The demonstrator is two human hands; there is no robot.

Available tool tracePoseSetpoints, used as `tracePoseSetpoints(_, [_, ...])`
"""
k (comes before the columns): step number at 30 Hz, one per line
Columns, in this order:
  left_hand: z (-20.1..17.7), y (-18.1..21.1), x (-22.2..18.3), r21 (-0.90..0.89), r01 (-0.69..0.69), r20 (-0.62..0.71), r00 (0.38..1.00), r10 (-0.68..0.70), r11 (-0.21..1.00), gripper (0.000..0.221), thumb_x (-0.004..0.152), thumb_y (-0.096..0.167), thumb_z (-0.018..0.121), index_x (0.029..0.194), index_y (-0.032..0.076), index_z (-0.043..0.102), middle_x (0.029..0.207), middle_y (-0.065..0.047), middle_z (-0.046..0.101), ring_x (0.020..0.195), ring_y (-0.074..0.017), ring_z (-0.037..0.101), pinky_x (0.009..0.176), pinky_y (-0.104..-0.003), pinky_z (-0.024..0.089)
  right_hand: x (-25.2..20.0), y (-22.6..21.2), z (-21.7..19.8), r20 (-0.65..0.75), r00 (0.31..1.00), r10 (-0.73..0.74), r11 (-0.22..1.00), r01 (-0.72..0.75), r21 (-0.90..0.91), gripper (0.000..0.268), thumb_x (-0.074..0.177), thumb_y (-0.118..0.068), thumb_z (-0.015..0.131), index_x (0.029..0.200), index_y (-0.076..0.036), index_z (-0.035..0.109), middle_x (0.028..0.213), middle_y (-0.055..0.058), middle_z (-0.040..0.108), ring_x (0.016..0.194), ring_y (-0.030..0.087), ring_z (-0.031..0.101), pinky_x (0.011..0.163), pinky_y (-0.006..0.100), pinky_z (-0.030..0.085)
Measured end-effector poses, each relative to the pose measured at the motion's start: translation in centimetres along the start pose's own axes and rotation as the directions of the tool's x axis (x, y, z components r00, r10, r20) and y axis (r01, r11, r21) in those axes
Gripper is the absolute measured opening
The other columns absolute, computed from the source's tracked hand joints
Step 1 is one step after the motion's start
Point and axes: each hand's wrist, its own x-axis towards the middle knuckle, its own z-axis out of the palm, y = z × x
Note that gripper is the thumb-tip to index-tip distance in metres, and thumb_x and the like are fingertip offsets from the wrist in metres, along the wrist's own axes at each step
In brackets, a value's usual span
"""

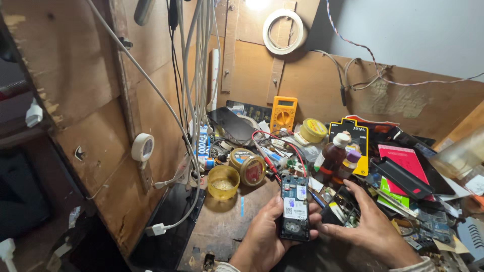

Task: The person disassembles a small mobile phone, removes the keypad membrane and screen, and uses a screwdriver to work on the internal board components.

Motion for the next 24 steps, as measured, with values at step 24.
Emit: tracePoseSetpoints(24, [-0.7, -0.6, 0.7, 0.048, 0.012, 0.019, 1.000, -0.013, 0.999, 0.051, 0.112, 0.036, 0.027, 0.154, 0.013, 0.045, 0.121, -0.019, 0.070, 0.098, -0.0309, 0.075, 0.080, -0.048, 0.065, -0.3, -6.9, 1.7, -0.069, 0.996, -0.064, 0.938, 0.084, 0.335, 0.048, 0.080, -0.020, 0.078, 0.126, -0.010, 0.072, 0.112, 0.007, 0.075, 0.091, 0.014, 0.075, 0.080, 0.031, 0.059])
